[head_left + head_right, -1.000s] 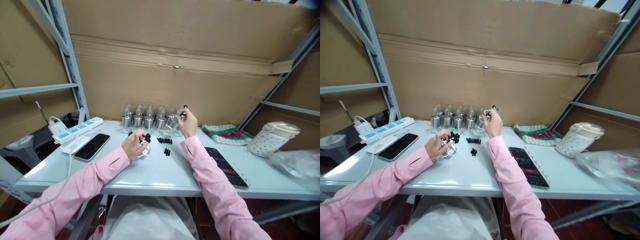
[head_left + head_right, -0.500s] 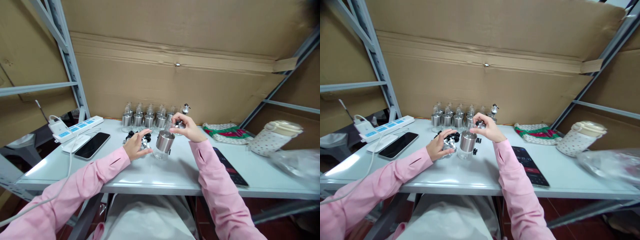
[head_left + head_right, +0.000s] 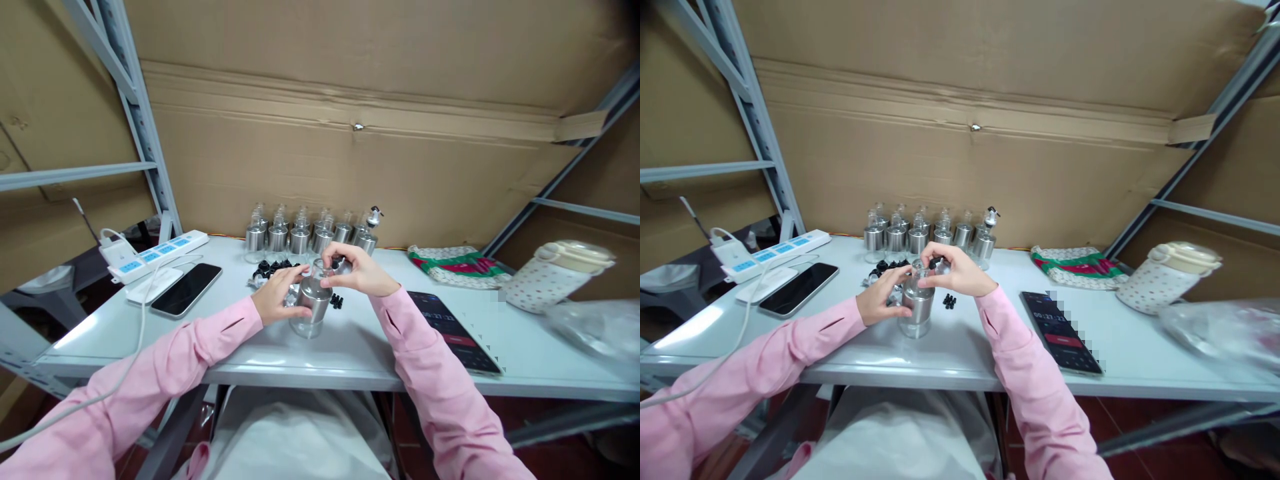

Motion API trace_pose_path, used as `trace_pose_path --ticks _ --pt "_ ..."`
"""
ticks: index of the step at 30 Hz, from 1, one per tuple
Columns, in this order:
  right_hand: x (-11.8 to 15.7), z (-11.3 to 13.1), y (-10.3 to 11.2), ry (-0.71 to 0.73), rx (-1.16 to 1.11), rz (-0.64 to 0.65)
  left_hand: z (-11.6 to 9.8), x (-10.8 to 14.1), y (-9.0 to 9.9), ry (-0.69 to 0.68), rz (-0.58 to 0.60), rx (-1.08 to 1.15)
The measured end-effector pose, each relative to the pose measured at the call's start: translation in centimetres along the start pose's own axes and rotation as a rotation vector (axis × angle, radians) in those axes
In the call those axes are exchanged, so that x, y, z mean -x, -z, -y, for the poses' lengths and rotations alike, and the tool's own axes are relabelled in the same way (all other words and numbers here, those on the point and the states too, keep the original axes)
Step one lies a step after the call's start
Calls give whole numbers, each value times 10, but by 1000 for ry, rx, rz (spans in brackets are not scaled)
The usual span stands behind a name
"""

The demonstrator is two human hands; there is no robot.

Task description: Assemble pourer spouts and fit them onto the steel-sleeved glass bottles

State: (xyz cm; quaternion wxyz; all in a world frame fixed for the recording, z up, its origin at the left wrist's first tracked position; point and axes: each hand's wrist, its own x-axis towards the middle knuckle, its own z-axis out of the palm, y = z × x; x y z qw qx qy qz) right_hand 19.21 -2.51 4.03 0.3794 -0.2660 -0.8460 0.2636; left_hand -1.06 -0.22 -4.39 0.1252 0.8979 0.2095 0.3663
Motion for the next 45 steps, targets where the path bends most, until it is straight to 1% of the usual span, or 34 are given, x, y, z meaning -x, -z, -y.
trace_pose_path --ticks 3,6,7,8,11,12,14,18,20,27,30,36,41,43,45 --pt "1 0 3 -2 -34 45 -1 0 -1 6 11 -7" --pt "3 1 7 -41 -183 90 0 1 -4 -2 -3 -18" --pt "2 2 7 -48 -259 62 0 2 -5 -9 -12 -19" --pt "2 3 7 -46 -336 5 0 2 -6 -17 -19 -19" --pt "-4 13 -2 8 -497 -220 -1 3 -6 -44 -28 -10" --pt "-6 16 -6 21 -521 -270 -2 3 -5 -48 -32 -8" --pt "-11 23 -15 23 -532 -304 -2 3 -5 -47 -35 -9" --pt "-15 27 -28 -17 -511 -242 -2 3 -4 -36 -33 -14" --pt "-14 25 -30 -30 -517 -215 -2 3 -5 -42 -35 -14" --pt "-12 18 -31 -30 -500 -191 -2 3 -5 -96 -74 -2" --pt "-11 16 -34 -27 -555 -183 -3 3 -5 -96 -73 -9" --pt "-9 9 -40 -107 -736 -153 -2 2 -6 -76 -58 -18" --pt "-8 7 -43 -122 -890 -105 1 2 -6 -85 -59 -11" --pt "-7 6 -42 -123 -917 -88 0 2 -6 -84 -49 -9" --pt "-6 3 -40 -117 -900 -105 -1 2 -5 -71 -44 -12"
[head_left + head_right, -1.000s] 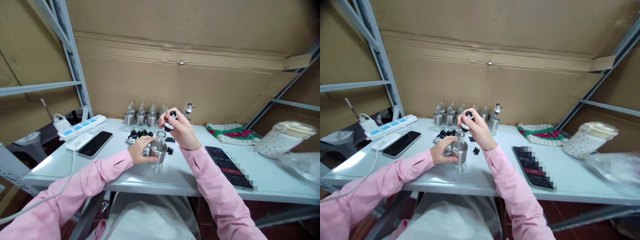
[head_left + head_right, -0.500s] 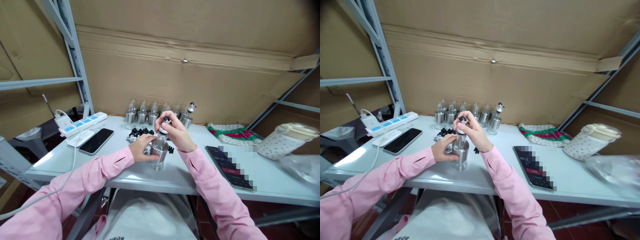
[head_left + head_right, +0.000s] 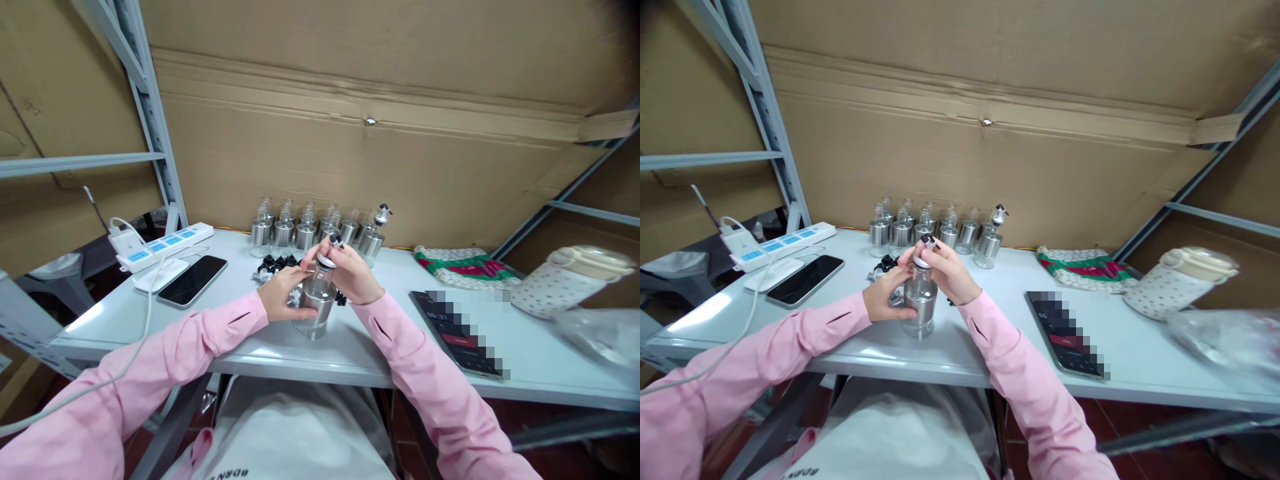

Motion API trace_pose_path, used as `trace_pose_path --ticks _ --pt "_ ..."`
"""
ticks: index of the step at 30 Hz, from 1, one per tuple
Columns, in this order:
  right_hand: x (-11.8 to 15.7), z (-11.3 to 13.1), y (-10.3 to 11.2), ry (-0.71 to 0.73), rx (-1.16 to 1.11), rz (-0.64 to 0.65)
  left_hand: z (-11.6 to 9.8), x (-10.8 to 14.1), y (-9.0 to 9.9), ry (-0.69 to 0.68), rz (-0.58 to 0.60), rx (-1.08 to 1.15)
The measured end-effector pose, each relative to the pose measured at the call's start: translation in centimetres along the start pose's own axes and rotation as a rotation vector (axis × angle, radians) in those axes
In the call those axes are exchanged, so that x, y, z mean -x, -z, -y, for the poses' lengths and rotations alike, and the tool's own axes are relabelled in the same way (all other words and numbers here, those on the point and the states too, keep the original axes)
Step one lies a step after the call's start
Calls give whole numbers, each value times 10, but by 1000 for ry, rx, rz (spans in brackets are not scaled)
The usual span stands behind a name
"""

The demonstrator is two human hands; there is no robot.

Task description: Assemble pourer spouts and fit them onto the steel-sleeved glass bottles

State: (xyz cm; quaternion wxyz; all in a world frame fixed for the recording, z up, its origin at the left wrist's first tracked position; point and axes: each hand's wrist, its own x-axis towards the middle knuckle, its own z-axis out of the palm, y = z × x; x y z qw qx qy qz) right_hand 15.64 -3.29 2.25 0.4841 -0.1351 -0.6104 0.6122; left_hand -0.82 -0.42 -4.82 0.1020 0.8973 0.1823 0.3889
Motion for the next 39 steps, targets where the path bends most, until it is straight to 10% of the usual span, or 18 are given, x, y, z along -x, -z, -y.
trace_pose_path --ticks 39 --pt "-2 -12 21 -21 49 -13 -2 -1 1 -11 -22 -5"
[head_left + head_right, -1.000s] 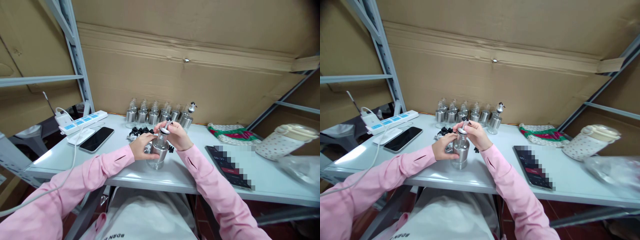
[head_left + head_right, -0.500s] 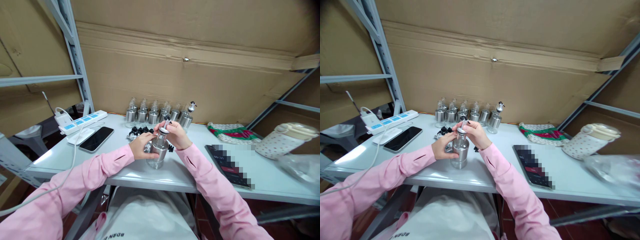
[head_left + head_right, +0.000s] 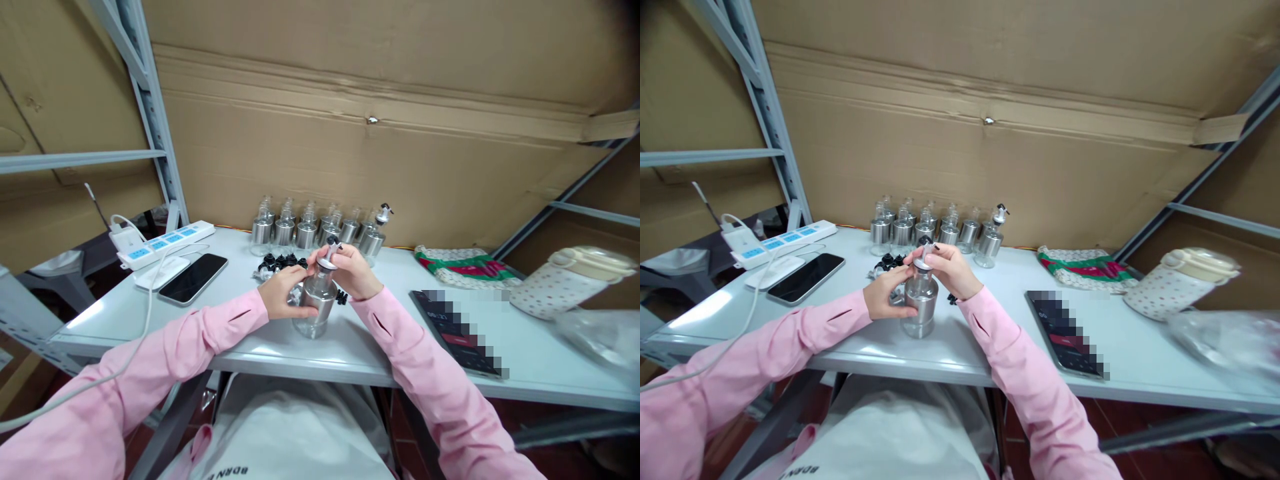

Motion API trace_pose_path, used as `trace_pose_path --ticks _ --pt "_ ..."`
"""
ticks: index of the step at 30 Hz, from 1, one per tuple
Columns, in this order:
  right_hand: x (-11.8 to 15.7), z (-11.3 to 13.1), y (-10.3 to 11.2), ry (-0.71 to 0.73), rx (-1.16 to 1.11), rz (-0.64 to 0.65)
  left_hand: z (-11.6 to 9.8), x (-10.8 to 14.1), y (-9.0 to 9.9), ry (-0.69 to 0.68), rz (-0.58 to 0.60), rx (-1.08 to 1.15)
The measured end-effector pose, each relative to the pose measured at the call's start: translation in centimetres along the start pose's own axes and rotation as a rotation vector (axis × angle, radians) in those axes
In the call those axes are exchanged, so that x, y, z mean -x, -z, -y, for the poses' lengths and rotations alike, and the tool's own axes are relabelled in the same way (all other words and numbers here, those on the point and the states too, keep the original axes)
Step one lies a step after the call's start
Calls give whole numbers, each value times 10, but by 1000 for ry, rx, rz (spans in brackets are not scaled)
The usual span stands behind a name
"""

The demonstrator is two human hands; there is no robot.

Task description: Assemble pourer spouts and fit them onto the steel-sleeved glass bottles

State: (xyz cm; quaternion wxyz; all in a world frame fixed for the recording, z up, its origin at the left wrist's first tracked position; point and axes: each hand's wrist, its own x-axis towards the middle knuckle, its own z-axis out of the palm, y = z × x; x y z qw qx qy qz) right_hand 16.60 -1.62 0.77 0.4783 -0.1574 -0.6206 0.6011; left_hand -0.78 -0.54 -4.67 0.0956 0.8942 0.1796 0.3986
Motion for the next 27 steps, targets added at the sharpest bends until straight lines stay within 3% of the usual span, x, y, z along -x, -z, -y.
trace_pose_path --ticks 15,27 --pt "2 1 -3 -17 13 -23 1 0 0 22 28 2" --pt "5 3 0 -13 63 33 2 1 0 -2 16 23"
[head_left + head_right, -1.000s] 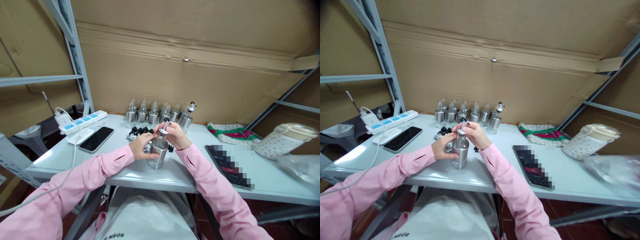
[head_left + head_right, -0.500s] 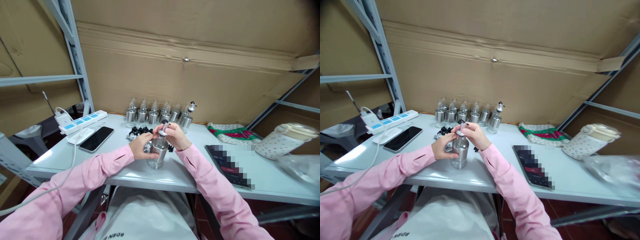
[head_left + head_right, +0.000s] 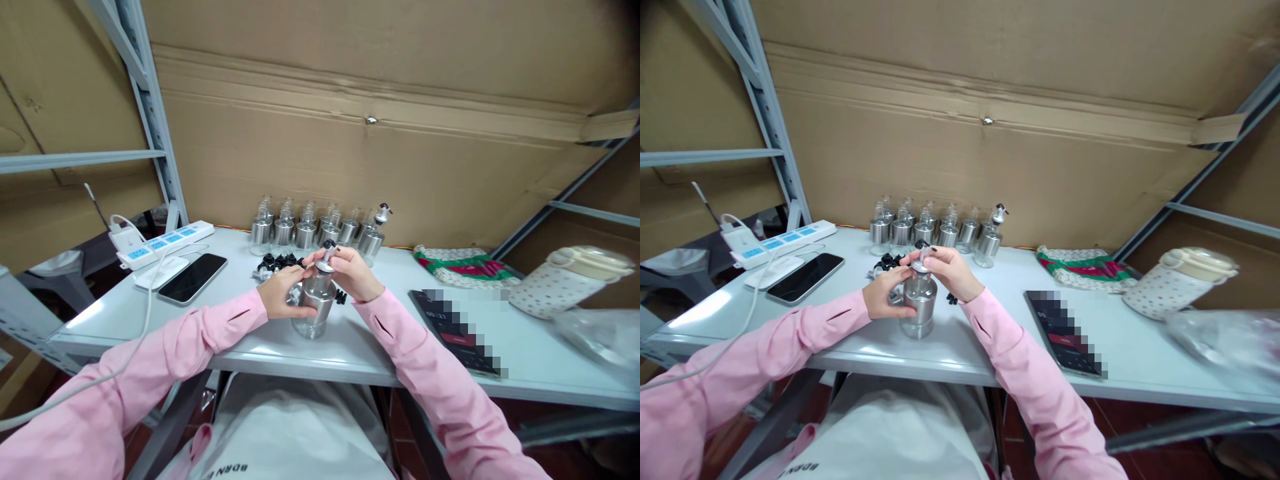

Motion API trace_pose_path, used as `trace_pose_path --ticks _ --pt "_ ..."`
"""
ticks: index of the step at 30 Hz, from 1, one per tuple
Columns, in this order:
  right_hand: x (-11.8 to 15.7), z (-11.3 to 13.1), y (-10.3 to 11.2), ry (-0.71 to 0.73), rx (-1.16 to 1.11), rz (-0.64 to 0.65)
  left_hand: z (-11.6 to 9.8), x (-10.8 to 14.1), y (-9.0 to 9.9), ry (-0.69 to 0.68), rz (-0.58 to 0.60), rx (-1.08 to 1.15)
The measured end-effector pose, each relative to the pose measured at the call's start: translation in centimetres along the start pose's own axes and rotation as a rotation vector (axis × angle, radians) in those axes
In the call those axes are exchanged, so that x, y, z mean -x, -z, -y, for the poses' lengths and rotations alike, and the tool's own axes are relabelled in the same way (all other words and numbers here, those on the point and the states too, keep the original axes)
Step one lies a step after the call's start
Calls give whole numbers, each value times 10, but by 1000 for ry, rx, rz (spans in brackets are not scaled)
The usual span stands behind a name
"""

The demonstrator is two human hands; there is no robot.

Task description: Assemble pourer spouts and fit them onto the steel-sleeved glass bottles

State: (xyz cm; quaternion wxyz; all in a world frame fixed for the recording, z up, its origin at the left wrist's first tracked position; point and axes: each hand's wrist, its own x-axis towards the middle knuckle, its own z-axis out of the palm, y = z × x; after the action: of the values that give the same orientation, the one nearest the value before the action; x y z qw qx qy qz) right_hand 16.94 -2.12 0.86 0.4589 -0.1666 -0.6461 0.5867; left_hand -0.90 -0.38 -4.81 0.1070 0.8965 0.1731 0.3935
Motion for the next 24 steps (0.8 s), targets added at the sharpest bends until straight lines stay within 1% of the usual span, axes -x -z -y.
trace_pose_path --ticks 4,6,8,11,14,16,19,24 --pt "2 0 2 6 67 -35 -1 1 0 10 9 8" --pt "3 -1 3 40 101 -51 0 1 -1 4 4 17" --pt "5 -2 2 81 110 -41 1 1 -1 4 4 28" --pt "6 -2 -5 111 119 -30 2 1 -2 14 19 37" --pt "6 0 -14 117 166 -100 1 1 -2 20 30 30" --pt "6 0 -18 121 179 -115 1 1 -1 22 47 19" --pt "6 1 -17 127 154 -57 0 0 0 8 49 4" --pt "9 0 -7 105 137 52 3 1 -3 4 48 -31"
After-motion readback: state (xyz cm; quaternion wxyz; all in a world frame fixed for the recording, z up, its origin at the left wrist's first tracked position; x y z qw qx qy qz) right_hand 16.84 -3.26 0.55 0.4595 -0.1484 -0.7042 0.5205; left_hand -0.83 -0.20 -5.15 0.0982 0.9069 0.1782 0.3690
